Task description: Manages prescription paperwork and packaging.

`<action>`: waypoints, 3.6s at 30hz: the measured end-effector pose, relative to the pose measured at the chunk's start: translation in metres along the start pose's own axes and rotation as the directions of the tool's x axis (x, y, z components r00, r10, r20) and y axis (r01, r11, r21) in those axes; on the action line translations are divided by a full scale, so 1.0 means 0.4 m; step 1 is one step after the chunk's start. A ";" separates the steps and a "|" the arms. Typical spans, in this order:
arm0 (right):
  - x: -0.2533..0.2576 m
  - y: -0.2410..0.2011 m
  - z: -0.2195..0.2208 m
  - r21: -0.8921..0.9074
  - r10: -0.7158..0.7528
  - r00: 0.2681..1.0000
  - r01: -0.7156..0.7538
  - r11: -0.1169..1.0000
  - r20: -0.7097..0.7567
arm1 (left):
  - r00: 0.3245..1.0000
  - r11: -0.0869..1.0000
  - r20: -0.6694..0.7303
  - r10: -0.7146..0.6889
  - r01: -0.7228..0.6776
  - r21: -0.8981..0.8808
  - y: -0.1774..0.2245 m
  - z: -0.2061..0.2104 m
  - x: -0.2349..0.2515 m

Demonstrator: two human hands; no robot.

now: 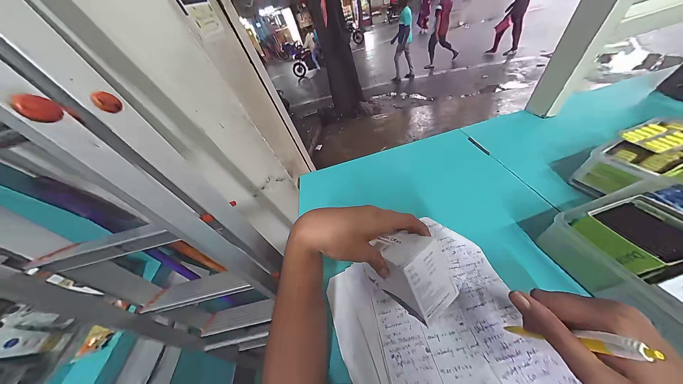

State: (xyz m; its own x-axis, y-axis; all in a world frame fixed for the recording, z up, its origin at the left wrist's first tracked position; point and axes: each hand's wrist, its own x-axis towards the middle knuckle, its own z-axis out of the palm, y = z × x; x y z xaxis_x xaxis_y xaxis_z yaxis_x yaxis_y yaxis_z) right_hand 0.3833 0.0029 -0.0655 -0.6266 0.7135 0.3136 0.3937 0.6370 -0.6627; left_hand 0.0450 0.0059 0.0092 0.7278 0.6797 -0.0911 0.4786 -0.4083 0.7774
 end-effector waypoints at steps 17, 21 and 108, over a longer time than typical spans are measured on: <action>0.005 0.048 0.045 -0.058 -0.101 0.981 0.092 0.994 -0.169 | 0.998 0.999 0.042 0.036 -0.037 0.023 0.007 0.001 0.013; 0.004 0.060 0.046 -0.146 -0.095 0.979 0.069 0.987 -0.180 | 0.998 0.997 0.038 0.054 -0.057 0.057 0.000 0.009 0.019; -0.302 0.051 0.117 -0.159 0.193 0.946 -0.240 0.958 -0.261 | 0.887 0.797 -0.094 -0.452 0.448 0.405 0.077 0.136 0.149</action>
State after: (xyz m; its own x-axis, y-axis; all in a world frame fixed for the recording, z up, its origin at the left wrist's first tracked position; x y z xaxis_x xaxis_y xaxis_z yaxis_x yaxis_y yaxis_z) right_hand 0.4356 -0.0840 -0.1490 -0.3405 0.8742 0.3461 0.6340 0.4853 -0.6021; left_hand 0.1299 0.0008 -0.0063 0.3836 0.8445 -0.3737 0.9066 -0.2674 0.3263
